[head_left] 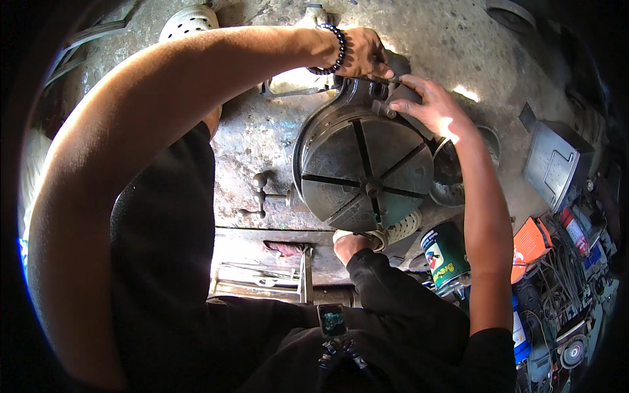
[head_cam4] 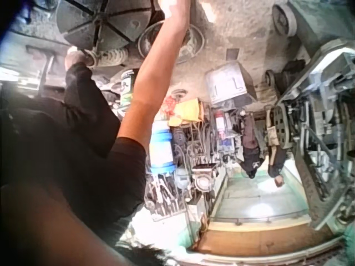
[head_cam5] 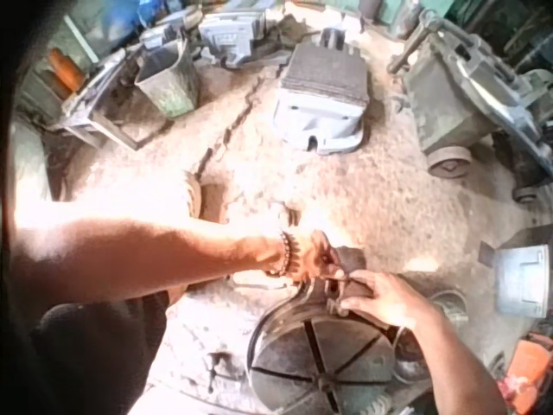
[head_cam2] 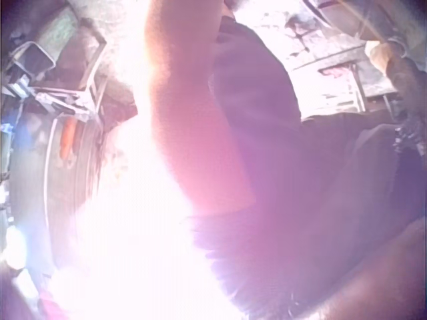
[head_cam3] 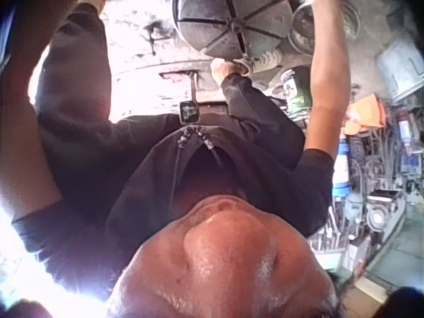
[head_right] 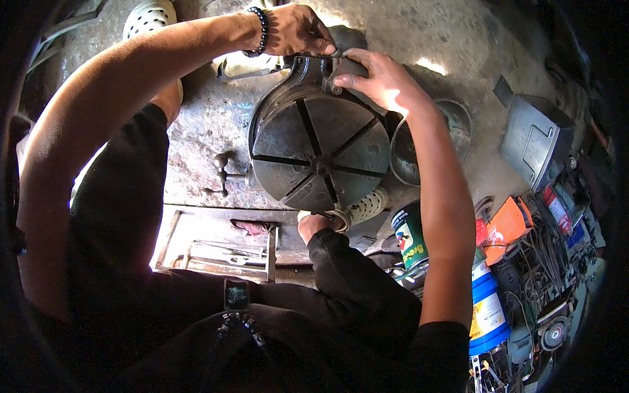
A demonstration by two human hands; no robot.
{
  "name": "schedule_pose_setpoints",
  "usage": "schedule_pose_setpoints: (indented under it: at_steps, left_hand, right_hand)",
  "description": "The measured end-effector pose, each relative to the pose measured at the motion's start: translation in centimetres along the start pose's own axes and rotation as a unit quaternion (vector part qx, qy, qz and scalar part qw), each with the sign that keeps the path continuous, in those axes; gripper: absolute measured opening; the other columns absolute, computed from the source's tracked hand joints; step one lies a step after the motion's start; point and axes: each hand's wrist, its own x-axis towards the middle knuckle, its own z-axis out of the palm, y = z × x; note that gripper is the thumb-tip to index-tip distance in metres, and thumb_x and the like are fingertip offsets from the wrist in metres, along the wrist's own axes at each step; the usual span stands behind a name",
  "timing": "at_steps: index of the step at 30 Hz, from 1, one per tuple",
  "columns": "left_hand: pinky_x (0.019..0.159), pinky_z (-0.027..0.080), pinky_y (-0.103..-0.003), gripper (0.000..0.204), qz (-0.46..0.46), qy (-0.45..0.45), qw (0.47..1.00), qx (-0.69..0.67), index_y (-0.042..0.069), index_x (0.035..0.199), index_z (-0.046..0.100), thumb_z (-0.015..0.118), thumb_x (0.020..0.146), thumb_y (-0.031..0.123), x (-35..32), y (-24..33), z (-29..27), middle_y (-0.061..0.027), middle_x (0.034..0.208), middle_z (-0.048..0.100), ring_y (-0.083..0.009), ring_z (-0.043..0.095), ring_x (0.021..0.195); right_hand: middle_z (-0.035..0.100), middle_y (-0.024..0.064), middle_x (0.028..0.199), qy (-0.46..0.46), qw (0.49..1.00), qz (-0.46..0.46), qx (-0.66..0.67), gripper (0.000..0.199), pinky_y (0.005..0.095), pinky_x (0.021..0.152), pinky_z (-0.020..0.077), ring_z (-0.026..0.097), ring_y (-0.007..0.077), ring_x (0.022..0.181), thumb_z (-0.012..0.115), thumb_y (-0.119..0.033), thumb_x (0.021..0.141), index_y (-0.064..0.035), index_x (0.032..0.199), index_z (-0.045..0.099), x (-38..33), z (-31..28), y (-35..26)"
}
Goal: The person sits on the floor and scrubs a circular metal part with a wire brush, then wipes it with a cloth. They repeatedly scrub and wipe the part, occasionally flipping it over to clean different sides.
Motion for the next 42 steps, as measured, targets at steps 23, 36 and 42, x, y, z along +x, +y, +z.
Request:
schedule_pose_setpoints:
  at_steps: [23,36,42]
  left_hand:
    - [0.085,0.057,-0.032,0.055,-0.065,0.146,0.976,-0.150,0.002,0.132,0.063,0.079,0.088,0.031,0.5,2.0,2.8,-0.0192,0.103,0.075,-0.0226,0.073,0.093]
    - [0.077,0.055,-0.031,0.047,-0.060,0.189,0.969,-0.150,0.000,0.120,0.068,0.085,0.083,0.024,0.3,1.3,3.4,-0.0147,0.095,0.076,-0.0171,0.069,0.085]
    - [0.068,0.052,-0.029,0.035,0.002,0.215,0.943,-0.254,0.002,0.112,0.070,0.082,0.087,0.022,0.9,-1.9,5.0,-0.0083,0.086,0.075,-0.0122,0.067,0.076]
  right_hand:
    - [0.068,0.0201,0.119,0.135,0.979,-0.149,0.037,0.068,0.0430,0.100,0.0481,0.064,0.0345,0.116,0.077,-0.055,0.081,-0.0054,0.127,0.064,2.8,1.8,4.0]
    - [0.067,0.0195,0.122,0.089,0.988,-0.120,0.040,0.064,0.0420,0.100,0.0480,0.064,0.0324,0.117,0.076,-0.052,0.083,-0.0072,0.127,0.065,2.0,1.9,3.5]
    - [0.068,0.0207,0.119,0.118,0.984,-0.128,-0.026,0.069,0.0416,0.101,0.0488,0.065,0.0340,0.115,0.076,-0.054,0.082,-0.0041,0.129,0.063,1.7,2.5,2.9]
